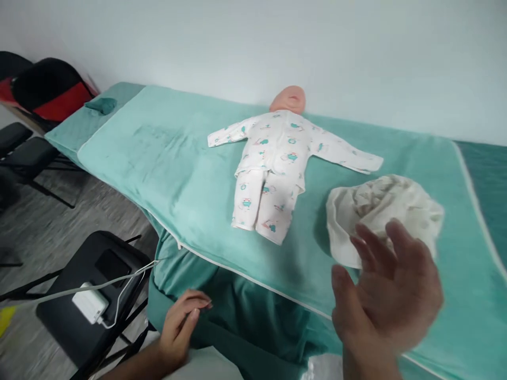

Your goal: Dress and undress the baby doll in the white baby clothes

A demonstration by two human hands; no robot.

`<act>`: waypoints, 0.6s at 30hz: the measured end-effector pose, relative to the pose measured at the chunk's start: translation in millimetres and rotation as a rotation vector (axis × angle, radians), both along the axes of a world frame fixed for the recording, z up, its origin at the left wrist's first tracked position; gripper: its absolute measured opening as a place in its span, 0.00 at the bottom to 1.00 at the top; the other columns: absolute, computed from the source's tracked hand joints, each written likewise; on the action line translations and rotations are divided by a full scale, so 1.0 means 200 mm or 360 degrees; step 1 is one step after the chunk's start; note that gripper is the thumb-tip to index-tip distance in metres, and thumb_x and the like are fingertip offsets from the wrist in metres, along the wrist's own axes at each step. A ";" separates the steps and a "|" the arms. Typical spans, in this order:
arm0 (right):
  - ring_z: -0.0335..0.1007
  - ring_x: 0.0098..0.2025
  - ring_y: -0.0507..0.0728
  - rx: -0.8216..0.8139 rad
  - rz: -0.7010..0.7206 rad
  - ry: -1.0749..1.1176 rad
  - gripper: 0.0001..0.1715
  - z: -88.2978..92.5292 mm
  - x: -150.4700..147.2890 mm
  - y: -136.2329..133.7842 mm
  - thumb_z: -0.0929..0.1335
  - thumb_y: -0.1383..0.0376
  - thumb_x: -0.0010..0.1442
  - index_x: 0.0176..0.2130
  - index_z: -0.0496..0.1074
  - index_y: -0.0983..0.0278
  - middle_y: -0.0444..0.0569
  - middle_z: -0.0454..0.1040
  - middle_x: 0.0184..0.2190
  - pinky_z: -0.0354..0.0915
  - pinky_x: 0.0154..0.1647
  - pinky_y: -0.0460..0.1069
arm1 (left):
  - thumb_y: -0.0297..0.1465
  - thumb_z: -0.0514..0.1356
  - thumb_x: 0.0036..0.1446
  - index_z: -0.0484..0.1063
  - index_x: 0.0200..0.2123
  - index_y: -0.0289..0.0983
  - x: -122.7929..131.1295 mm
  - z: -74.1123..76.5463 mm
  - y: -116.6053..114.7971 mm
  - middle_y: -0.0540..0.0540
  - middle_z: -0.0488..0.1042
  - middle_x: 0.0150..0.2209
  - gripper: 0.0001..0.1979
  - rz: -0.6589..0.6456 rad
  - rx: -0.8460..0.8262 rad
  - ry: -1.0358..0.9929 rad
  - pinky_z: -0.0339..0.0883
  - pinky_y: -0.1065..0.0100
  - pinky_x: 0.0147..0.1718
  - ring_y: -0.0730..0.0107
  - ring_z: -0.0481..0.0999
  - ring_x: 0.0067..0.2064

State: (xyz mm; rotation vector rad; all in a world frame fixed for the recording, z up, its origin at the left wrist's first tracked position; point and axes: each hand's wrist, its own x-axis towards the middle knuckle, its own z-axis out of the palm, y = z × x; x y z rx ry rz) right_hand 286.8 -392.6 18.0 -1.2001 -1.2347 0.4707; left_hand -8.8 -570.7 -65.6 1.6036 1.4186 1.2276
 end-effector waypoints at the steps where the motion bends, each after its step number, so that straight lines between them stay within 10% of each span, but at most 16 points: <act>1: 0.73 0.63 0.70 0.0077 0.0105 0.0012 0.55 -0.05 -0.01 0.01 0.83 0.60 0.44 0.66 0.68 0.36 0.46 0.66 0.71 0.65 0.64 0.76 | 0.29 0.52 0.73 0.76 0.51 0.43 -0.08 -0.04 -0.06 0.40 0.81 0.40 0.13 0.0071 0.0009 0.0124 0.76 0.63 0.42 0.64 0.81 0.43; 7: 0.75 0.60 0.76 0.0048 0.0068 0.0176 0.58 -0.36 0.06 0.09 0.84 0.59 0.33 0.62 0.73 0.46 0.54 0.70 0.67 0.63 0.60 0.83 | 0.38 0.49 0.74 0.65 0.21 0.38 -0.77 -0.25 -0.50 0.50 0.66 0.20 0.26 0.0323 -0.0654 0.0975 0.62 0.71 0.26 0.74 0.68 0.23; 12: 0.73 0.61 0.81 -0.0062 -0.0062 0.0225 0.56 -0.47 0.11 0.14 0.84 0.56 0.27 0.57 0.74 0.52 0.60 0.71 0.65 0.62 0.58 0.85 | 0.34 0.47 0.72 0.78 0.54 0.38 -1.21 -0.31 -0.77 0.37 0.76 0.55 0.21 0.0662 -0.1370 0.1675 0.72 0.62 0.45 0.57 0.80 0.49; 18: 0.74 0.60 0.79 -0.0137 -0.0097 0.0221 0.49 -0.46 0.09 0.12 0.82 0.60 0.33 0.56 0.72 0.53 0.58 0.71 0.64 0.65 0.58 0.81 | 0.23 0.46 0.69 0.76 0.64 0.47 -1.37 -0.44 -0.99 0.38 0.56 0.76 0.29 0.0313 -0.1702 0.2223 0.57 0.46 0.69 0.44 0.54 0.77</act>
